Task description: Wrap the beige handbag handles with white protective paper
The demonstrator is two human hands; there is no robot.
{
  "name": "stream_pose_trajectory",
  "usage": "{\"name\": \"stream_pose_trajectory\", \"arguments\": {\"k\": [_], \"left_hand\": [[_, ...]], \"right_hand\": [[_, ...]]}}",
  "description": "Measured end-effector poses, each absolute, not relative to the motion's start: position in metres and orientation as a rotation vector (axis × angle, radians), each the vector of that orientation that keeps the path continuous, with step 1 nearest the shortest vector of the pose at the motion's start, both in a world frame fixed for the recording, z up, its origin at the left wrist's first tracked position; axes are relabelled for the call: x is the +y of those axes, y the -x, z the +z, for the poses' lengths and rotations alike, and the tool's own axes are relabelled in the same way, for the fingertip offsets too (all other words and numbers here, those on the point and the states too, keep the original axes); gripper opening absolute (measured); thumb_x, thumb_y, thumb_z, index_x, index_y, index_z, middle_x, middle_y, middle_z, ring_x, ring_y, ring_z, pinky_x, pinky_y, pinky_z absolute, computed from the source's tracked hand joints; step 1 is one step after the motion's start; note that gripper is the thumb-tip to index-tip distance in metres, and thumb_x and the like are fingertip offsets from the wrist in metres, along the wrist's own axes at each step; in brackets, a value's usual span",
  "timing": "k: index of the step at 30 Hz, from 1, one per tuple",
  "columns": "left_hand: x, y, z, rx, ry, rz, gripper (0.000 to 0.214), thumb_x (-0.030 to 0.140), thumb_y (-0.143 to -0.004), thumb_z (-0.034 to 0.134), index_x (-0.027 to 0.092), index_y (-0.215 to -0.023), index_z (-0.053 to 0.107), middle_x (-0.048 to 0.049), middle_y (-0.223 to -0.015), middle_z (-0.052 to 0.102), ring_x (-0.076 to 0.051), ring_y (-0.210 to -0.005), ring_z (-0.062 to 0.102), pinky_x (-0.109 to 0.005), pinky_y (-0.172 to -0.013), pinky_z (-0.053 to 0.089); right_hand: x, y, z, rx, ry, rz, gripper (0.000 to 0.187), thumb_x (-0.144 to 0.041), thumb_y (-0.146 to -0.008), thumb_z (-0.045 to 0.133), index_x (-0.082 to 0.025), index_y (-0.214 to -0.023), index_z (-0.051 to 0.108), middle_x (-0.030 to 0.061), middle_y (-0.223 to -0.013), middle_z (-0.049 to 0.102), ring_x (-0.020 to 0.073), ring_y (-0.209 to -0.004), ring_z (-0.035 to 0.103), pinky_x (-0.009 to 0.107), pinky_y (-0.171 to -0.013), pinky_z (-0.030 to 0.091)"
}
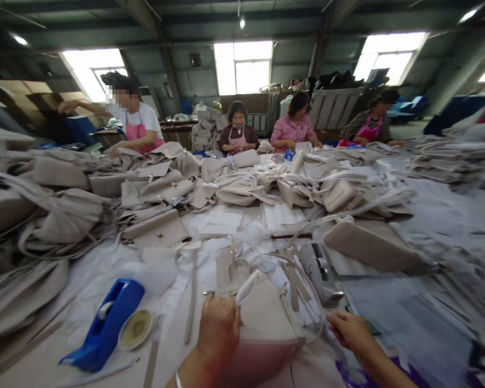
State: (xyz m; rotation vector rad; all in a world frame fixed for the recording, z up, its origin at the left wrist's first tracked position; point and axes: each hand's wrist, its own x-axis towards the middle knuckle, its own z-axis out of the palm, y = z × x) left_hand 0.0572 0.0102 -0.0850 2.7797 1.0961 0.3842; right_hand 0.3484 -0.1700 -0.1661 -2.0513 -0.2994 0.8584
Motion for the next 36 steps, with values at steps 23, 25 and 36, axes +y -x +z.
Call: {"name": "stream_pose_trajectory", "arguments": {"k": [23, 25, 36], "left_hand": [[-0.005, -0.051, -0.087, 1.128, -2.934, 0.505, 0.047, 0.004, -0.087, 0.046, 0.011, -0.134, 0.048, -0.0047, -0.074, 0.067, -0.022, -0.070, 0.064, -0.061, -0.101, 0.042], [-0.004, -0.052, -0.086, 1.096, -2.917, 0.488, 0.037, 0.005, -0.088, 0.047, 0.012, -0.123, 0.057, -0.0058, -0.073, 0.067, -0.023, -0.071, 0.065, -0.062, -0.100, 0.042], [0.004, -0.059, -0.088, 1.126, -2.642, 0.388, 0.022, 0.013, -0.087, 0.045, 0.016, -0.077, 0.064, -0.0110, -0.074, 0.069, -0.028, -0.076, 0.066, -0.045, -0.082, 0.048]], "right_hand": [[-0.044, -0.178, -0.083, -0.599, 1.835, 1.248, 0.032, -0.045, -0.069, 0.062, -0.019, -0.053, 0.053, -0.0019, -0.042, 0.052, 0.0098, -0.036, 0.043, 0.022, -0.037, 0.026], [-0.045, -0.179, -0.083, -0.627, 1.826, 1.239, 0.032, -0.045, -0.070, 0.061, -0.019, -0.053, 0.055, -0.0011, -0.043, 0.054, 0.0099, -0.036, 0.043, 0.022, -0.038, 0.027], [-0.054, -0.183, -0.080, -0.696, 1.751, 1.185, 0.019, -0.030, -0.071, 0.057, -0.016, -0.062, 0.066, 0.0002, -0.054, 0.061, 0.0095, -0.043, 0.042, 0.024, -0.044, 0.029]]}}
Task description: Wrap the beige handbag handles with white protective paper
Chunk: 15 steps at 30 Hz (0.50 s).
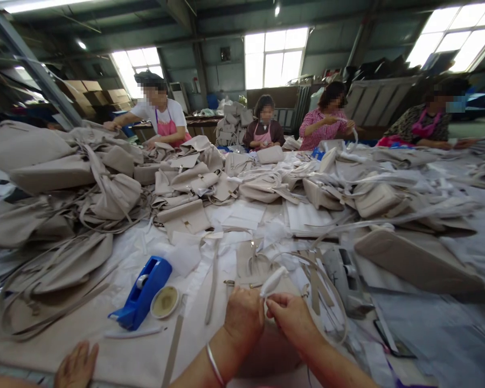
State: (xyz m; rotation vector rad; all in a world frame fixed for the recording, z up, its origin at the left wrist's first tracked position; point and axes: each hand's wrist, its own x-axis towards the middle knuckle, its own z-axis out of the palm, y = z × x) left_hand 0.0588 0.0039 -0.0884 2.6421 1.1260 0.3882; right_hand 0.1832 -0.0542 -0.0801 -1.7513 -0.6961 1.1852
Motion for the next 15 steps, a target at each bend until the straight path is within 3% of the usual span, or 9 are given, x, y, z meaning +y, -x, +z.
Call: {"name": "stream_pose_trajectory", "arguments": {"k": [7, 15], "left_hand": [[0.019, -0.050, -0.067, 0.844, -1.971, 0.327, 0.025, 0.022, -0.092, 0.044, 0.017, -0.078, 0.064, -0.0042, -0.075, 0.068, -0.017, -0.070, 0.062, -0.026, -0.065, 0.044], [0.025, -0.041, -0.065, 0.768, -1.747, 0.370, 0.032, 0.041, -0.092, 0.046, 0.018, -0.090, 0.069, -0.0046, -0.083, 0.071, -0.020, -0.082, 0.065, -0.028, -0.076, 0.051]], "right_hand": [[-0.049, -0.184, -0.097, -0.823, 1.721, 1.057, 0.014, -0.030, -0.073, 0.058, -0.018, -0.066, 0.062, 0.0029, -0.063, 0.069, 0.0200, -0.063, 0.065, 0.029, -0.061, 0.046], [-0.045, -0.178, -0.103, -0.725, 1.631, 1.136, 0.015, -0.031, -0.081, 0.061, -0.016, -0.080, 0.061, 0.0040, -0.068, 0.070, 0.0205, -0.066, 0.069, 0.029, -0.062, 0.051]]}}
